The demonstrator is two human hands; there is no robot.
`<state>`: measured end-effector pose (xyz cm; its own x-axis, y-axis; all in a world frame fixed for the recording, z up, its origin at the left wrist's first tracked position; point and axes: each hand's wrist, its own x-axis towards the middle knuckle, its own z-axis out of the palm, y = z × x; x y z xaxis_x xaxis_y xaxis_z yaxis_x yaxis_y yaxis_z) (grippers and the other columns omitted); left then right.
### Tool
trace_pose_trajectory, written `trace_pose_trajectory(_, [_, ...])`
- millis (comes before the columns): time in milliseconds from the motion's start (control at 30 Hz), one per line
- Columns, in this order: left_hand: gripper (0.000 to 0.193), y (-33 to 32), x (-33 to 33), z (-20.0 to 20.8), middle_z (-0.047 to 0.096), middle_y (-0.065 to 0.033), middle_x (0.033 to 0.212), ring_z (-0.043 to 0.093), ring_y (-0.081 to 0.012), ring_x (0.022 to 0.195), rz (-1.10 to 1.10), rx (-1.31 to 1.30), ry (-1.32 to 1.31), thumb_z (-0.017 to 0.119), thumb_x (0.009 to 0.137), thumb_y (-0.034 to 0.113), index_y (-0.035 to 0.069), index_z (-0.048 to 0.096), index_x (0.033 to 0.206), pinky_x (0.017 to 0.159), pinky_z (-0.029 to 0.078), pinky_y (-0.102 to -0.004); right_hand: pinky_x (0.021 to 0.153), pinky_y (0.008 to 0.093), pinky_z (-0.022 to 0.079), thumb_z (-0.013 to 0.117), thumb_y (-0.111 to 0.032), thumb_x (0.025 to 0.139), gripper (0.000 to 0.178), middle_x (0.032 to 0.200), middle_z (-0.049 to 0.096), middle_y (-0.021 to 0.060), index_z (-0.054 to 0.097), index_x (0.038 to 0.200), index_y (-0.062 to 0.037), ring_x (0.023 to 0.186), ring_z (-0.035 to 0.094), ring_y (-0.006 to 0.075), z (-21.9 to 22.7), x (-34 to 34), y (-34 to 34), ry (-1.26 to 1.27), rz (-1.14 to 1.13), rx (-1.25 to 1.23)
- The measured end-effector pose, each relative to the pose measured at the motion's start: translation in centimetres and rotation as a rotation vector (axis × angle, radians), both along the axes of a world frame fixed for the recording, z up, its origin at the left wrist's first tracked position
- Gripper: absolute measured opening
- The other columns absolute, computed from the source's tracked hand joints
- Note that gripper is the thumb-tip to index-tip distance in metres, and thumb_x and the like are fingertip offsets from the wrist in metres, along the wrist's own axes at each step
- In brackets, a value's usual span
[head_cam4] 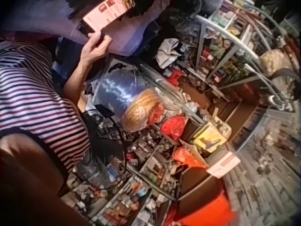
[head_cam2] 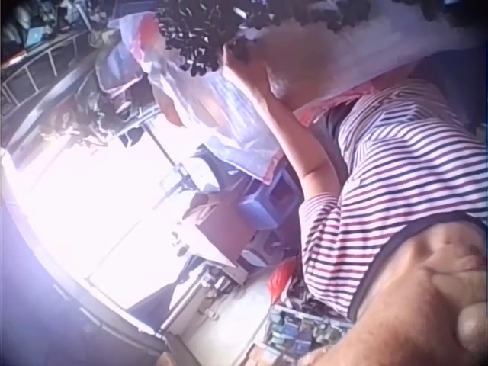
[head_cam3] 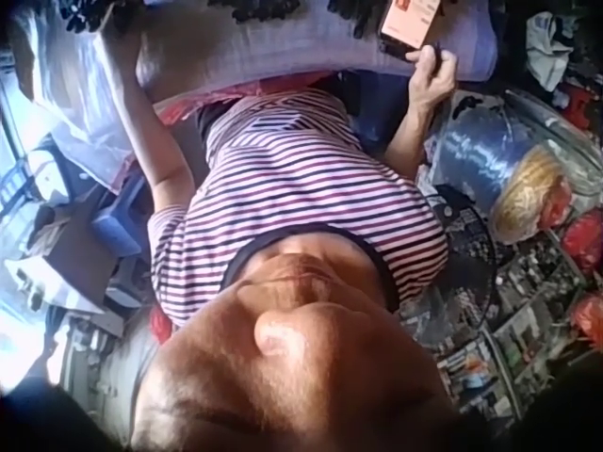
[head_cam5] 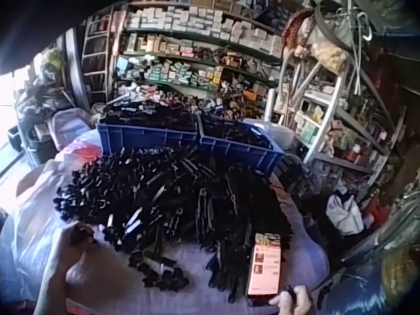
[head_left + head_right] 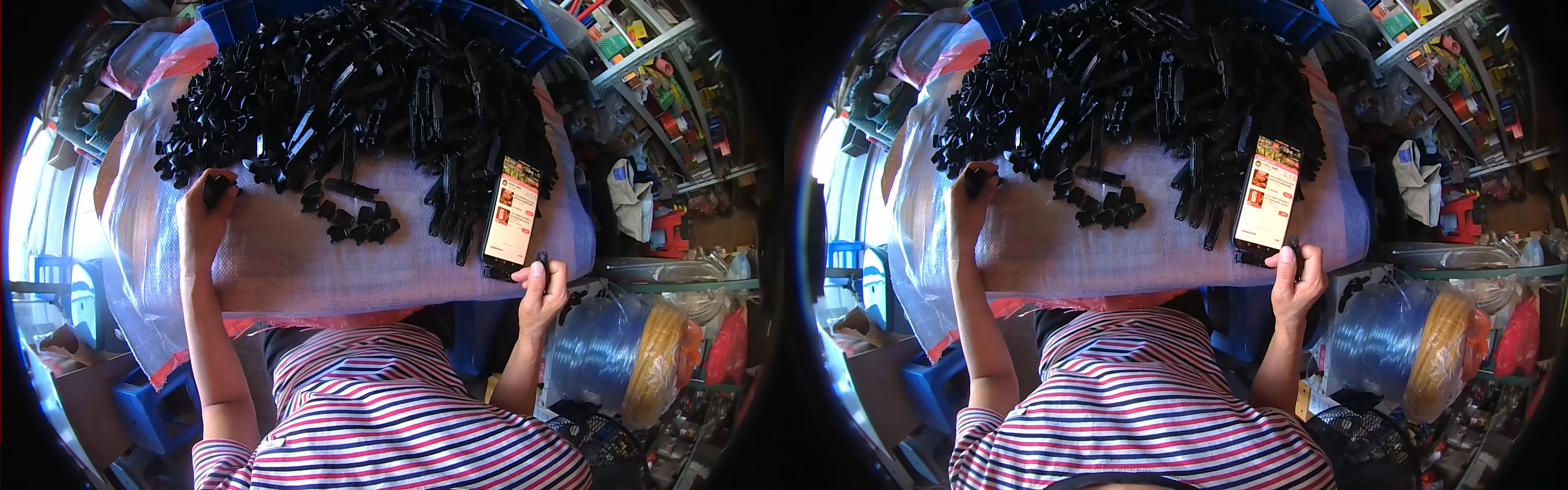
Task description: Assembling small black plastic components by snapping them together on a workbench.
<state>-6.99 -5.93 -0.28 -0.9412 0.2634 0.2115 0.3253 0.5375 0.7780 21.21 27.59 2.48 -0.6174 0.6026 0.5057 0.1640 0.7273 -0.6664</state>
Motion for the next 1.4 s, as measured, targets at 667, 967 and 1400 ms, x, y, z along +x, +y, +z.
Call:
trace_pose_trajectory(667, [0.012,0.3,0.4,0.5,0.058,-0.0067,0.067,0.055,-0.0122,0.058,0.022,0.037,0.079,0.063,0.078,0.007,0.007,0.061,0.09,0.056,0.045,-0.0259,0.053,0.0266,0.045,0.054,-0.021,0.09,0.023,0.06,0.062,0.0067,0.05,0.081,-0.0004,0.055,0.059,0.0142,-0.8,-0.2,0.0,0.012,-0.012,0.005])
trace_pose_trajectory(967, [0.013,0.2,0.3,0.2,0.059,-0.0072,0.068,0.056,-0.0124,0.058,0.008,0.049,0.079,0.062,0.078,0.006,0.007,0.061,0.091,0.055,0.045,-0.026,0.053,0.0263,0.044,0.054,-0.021,0.09,0.023,0.059,0.061,0.0068,0.049,0.079,-0.001,0.053,0.058,0.014,-0.7,-0.4,0.0,0.02,-0.034,0.017])
trace_pose_trajectory(1400, [0.012,0.2,0.3,0.2,0.059,-0.0066,0.067,0.057,-0.0114,0.058,0.003,0.05,0.086,0.062,0.078,0.006,0.007,0.061,0.09,0.056,0.045,-0.0253,0.052,0.0277,0.043,0.054,-0.02,0.09,0.023,0.059,0.061,0.0071,0.048,0.079,-0.0009,0.053,0.057,0.0148,-1.1,-0.4,0.1,0.025,-0.061,0.026])
